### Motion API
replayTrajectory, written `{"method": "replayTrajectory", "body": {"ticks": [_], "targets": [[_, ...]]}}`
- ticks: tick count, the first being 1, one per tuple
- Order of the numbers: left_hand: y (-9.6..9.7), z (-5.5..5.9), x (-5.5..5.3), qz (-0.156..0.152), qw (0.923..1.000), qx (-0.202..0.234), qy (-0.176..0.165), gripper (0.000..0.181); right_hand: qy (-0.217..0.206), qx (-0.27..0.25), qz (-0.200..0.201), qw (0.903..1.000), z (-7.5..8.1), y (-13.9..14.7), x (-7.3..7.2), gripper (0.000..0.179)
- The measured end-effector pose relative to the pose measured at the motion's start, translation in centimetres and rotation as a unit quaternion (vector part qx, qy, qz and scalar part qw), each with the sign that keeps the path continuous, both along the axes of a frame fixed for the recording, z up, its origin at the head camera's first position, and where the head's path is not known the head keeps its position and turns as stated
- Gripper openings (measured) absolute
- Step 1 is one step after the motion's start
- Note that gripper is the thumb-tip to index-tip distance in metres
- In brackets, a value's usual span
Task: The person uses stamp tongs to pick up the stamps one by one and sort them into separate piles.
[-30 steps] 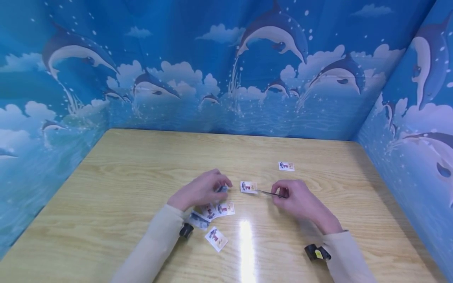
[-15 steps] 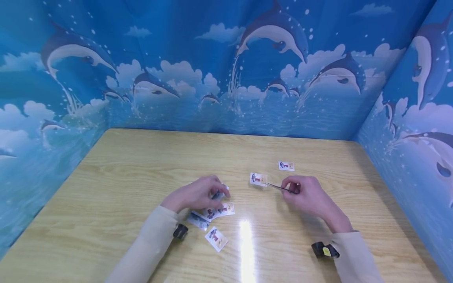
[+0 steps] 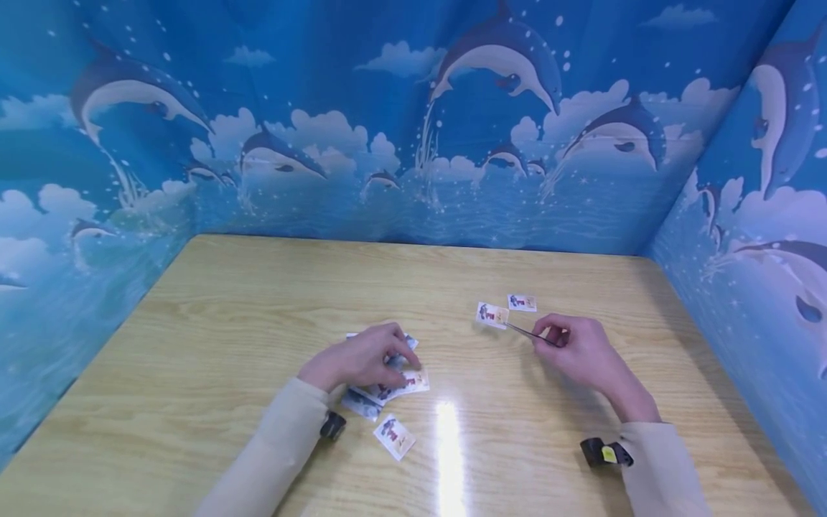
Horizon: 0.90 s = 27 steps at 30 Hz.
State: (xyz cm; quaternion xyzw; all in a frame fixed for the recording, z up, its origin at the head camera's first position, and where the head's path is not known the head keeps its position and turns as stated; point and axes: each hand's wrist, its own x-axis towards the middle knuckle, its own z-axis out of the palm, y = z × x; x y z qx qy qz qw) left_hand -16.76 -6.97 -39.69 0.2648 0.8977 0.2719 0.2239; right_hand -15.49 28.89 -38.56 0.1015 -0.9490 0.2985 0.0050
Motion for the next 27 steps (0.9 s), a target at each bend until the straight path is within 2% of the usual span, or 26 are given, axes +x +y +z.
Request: {"method": "replayTrajectory", "body": {"ticks": [11, 21, 27], "targets": [[0.0, -0.2, 0.2, 0.007, 0.9998, -0.001, 0.017, 0.019, 0.034, -0.009, -0.024, 0.9991, -0.3, 0.6, -0.6, 0.007], [-0.2, -0.1, 0.2, -0.011, 0.9995, -0.004, 0.029, 0.021, 0.059, 0.004, -0.063, 0.9963, -0.9, 0.8, -1.4, 0.009], [-0.3, -0.1, 0.2, -0.004, 0.9999, -0.01, 0.01, 0.024, 0.056, 0.012, -0.078, 0.9953, -1.0, 0.8, -2.0, 0.011]]}}
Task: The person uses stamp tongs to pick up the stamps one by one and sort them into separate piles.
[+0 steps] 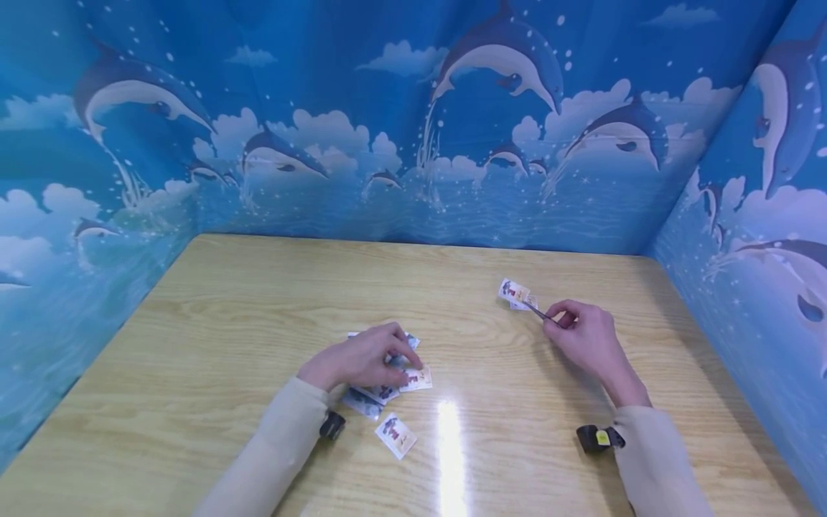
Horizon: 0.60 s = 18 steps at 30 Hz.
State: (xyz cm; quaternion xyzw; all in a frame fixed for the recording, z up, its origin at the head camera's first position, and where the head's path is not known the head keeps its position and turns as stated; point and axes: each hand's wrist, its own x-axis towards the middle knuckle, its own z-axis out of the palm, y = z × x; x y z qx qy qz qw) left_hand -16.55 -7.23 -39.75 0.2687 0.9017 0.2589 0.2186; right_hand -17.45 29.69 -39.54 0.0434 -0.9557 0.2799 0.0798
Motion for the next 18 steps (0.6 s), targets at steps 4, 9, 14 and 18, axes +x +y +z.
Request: {"method": "replayTrajectory", "body": {"ticks": [4, 9, 14, 18], "targets": [[-0.1, 0.0, 0.0, 0.004, 0.9998, -0.005, -0.016, 0.029, -0.007, 0.004, -0.01, 0.9999, 0.0, 0.0, -0.4, 0.013], [-0.1, 0.0, -0.2, 0.002, 0.9998, -0.011, -0.014, 0.03, -0.017, 0.006, -0.017, 0.9997, -0.1, 0.1, -0.9, 0.015], [-0.1, -0.1, -0.2, 0.0, 0.9999, -0.011, -0.005, 0.031, -0.021, 0.007, -0.016, 0.9996, -0.3, 0.2, -1.3, 0.016], [-0.1, 0.0, 0.0, 0.001, 1.0, -0.004, -0.005, 0.03, -0.027, 0.005, -0.018, 0.9995, -0.4, 0.1, -1.3, 0.016]]}}
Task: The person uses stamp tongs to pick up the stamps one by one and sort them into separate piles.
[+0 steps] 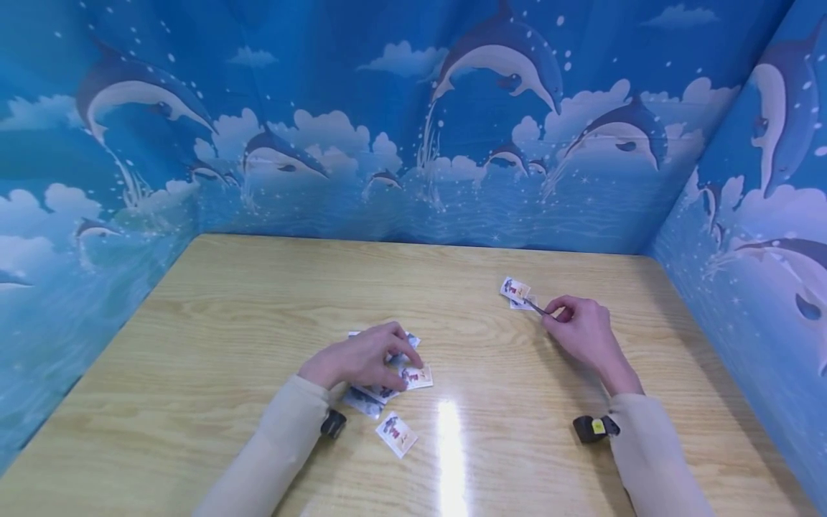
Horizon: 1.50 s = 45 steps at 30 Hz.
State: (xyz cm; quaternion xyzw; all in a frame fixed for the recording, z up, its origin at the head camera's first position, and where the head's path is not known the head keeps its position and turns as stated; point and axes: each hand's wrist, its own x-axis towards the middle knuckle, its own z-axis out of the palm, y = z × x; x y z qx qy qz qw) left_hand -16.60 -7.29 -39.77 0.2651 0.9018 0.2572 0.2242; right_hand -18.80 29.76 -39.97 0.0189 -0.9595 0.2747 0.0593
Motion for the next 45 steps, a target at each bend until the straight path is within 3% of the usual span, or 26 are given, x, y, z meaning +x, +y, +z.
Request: {"method": "replayTrajectory", "body": {"ticks": [14, 32, 45], "targets": [[0.0, 0.1, 0.1, 0.005, 1.0, 0.005, -0.003, 0.028, -0.027, 0.008, 0.005, 0.9996, 0.0, 0.0, 0.2, 0.019], [-0.1, 0.0, 0.0, 0.005, 1.0, 0.006, -0.004, 0.028, -0.086, 0.04, 0.049, 0.9943, 0.3, 0.2, 1.0, 0.019], [0.1, 0.0, 0.0, 0.01, 0.9999, 0.0, -0.008, 0.029, -0.062, 0.033, 0.096, 0.9928, 0.3, -0.6, 2.0, 0.009]]}}
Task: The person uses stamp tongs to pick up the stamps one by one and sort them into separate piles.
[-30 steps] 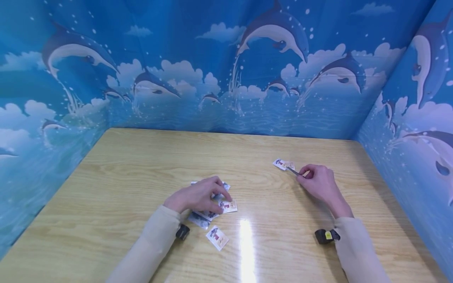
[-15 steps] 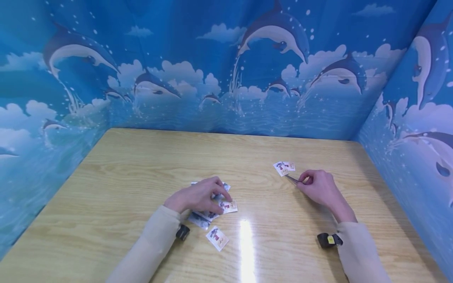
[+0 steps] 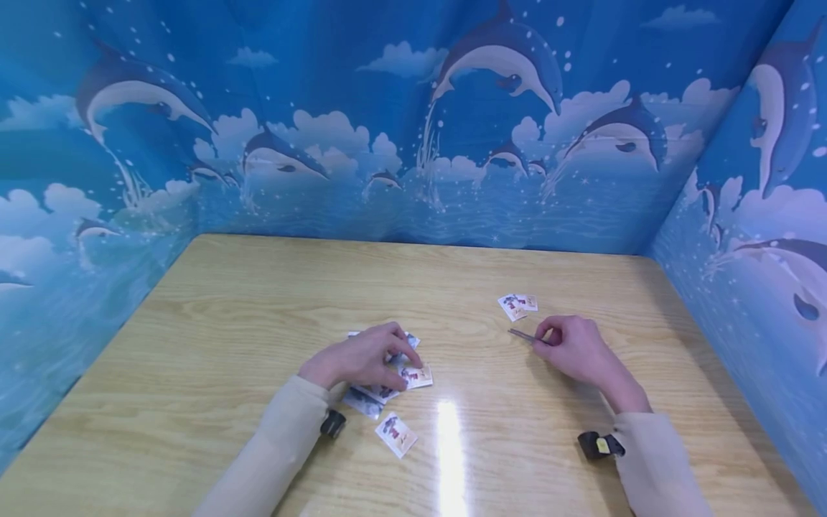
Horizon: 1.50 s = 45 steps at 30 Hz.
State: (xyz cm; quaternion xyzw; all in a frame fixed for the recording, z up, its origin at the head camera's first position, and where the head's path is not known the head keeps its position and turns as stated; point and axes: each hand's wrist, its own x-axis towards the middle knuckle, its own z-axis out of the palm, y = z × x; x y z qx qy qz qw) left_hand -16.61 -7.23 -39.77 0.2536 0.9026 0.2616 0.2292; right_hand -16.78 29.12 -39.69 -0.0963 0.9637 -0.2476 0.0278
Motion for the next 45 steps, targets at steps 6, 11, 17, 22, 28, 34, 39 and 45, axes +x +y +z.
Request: {"method": "replayTrajectory", "body": {"ticks": [6, 11, 17, 22, 28, 34, 39, 45], "targets": [[0.0, 0.0, 0.0, -0.001, 1.0, 0.001, 0.001, 0.029, 0.004, -0.014, 0.032, 0.9994, -0.3, -0.7, 0.3, 0.008], [0.0, -0.1, 0.0, -0.001, 1.0, 0.003, 0.001, 0.028, 0.006, -0.029, 0.058, 0.9979, -0.5, -1.5, 0.5, 0.009], [0.0, -0.2, -0.1, -0.002, 1.0, 0.005, 0.003, 0.028, -0.004, -0.04, 0.082, 0.9958, -0.7, -2.4, 0.8, 0.012], [0.0, -0.3, -0.2, -0.003, 1.0, 0.004, 0.005, 0.028, -0.018, -0.052, 0.095, 0.994, -0.8, -3.0, 1.0, 0.013], [0.1, -0.3, -0.2, 0.009, 0.9999, 0.003, -0.005, 0.028, -0.021, -0.062, 0.117, 0.9909, -1.0, -3.6, 1.3, 0.015], [0.0, -0.4, -0.2, 0.011, 0.9999, 0.003, -0.007, 0.028, -0.024, -0.06, 0.137, 0.9885, -0.9, -4.1, 1.4, 0.016], [-0.1, -0.3, -0.2, 0.011, 0.9999, 0.002, -0.006, 0.029, -0.032, -0.066, 0.152, 0.9857, -0.7, -4.7, 1.7, 0.015], [-0.1, -0.3, -0.2, 0.011, 0.9999, 0.004, -0.007, 0.029, -0.04, -0.08, 0.173, 0.9809, -0.7, -5.4, 1.9, 0.014]]}}
